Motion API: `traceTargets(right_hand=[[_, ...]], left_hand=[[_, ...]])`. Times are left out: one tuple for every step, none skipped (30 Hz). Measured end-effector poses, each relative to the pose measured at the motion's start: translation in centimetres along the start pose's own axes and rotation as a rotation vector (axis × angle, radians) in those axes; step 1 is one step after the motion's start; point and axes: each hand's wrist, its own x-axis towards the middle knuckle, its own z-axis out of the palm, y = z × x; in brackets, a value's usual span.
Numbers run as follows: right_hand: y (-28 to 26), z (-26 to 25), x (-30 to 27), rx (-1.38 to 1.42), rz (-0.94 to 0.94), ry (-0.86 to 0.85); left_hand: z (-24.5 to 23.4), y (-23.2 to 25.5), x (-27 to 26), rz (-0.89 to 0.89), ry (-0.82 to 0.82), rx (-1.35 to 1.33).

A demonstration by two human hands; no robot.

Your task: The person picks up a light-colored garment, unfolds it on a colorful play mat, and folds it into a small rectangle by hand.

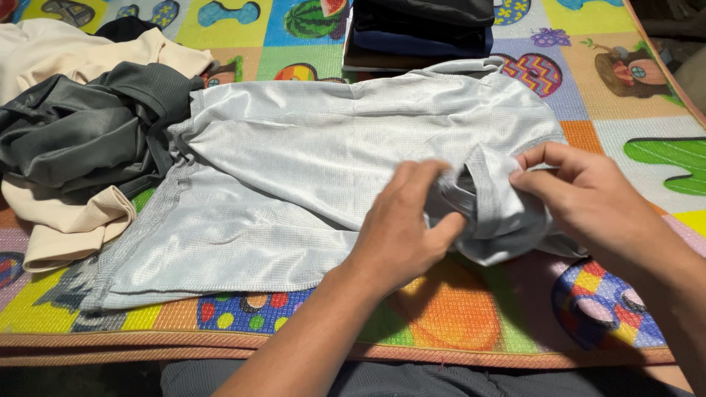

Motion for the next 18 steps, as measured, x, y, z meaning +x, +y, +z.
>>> traceTargets(right_hand=[[-0.1, -0.1, 0.0, 0.018, -0.04, -0.004], [-0.1, -0.4, 0.0, 0.019, -0.04, -0.005], [0.0, -0.7, 0.0, 0.004, 0.006, 0.024], [0.2, -1.0, 0.1, -0.01, 0.053, 0.053], [0.5, -1.3, 0.4, -0.008, 0.055, 0.056], [0.8, -1.7, 0.8, -0.041, 0.058, 0.069], [1.1, -1.9, 1.1, -0.075, 0.058, 0.079], [1.3, -1.9, 1.0, -0.076, 0.058, 0.079], [1.3, -1.9, 0.8, -0.206, 0.16, 0.022], [1.2, -1.7, 0.4, -0.337, 0.263, -0.032], [1.0, -1.4, 0.0, -0.337, 0.26, -0.031], [1.0, -0.7, -0.5, -0.336, 0.277, -0.036], [1.1, -0.3, -1.1, -0.334, 0.299, -0.039], [1.2, 0.1, -1.5, -0.332, 0.301, -0.038], [1.3, 0.5, -1.7, -0.329, 0.13, -0.166], [1.3, 0.7, -1.9, -0.323, -0.045, -0.29], [1.0, 0.8, -1.9, -0.322, -0.047, -0.287], [0.6, 0.8, -1.9, -0.304, -0.006, -0.216]], left_hand=[[-0.2, 0.2, 0.2, -0.001, -0.001, 0.0], [-0.3, 0.2, 0.3, -0.191, -0.148, -0.163], [-0.4, 0.1, 0.5, -0.374, -0.302, -0.327], [-0.6, -0.2, 0.7, -0.372, -0.303, -0.327], [-0.8, -0.6, 0.8, -0.5, -0.25, -0.63], [-1.1, -1.0, 0.8, -0.625, -0.189, -0.932], [-1.4, -1.4, 0.7, -0.625, -0.189, -0.932], [-1.9, -1.8, 0.4, -0.713, -0.163, -1.079], [-2.1, -2.1, 0.3, -0.798, -0.131, -1.224], [-2.2, -2.1, 0.1, -0.794, -0.127, -1.224], [-2.2, -2.2, 0.0, -0.844, -0.038, -1.249], [-2.1, -2.2, 0.0, -0.892, 0.054, -1.273], [-2.0, -2.2, 0.0, -0.894, 0.051, -1.273], [-2.0, -2.1, 0.0, -0.894, 0.062, -1.294], [-1.9, -2.1, 0.1, -0.893, 0.074, -1.316], [-1.7, -2.0, 0.1, -0.893, 0.07, -1.316], [-1.4, -1.9, 0.1, -0.911, 0.026, -1.263], [-1.1, -1.9, 0.2, -0.928, -0.017, -1.211]])
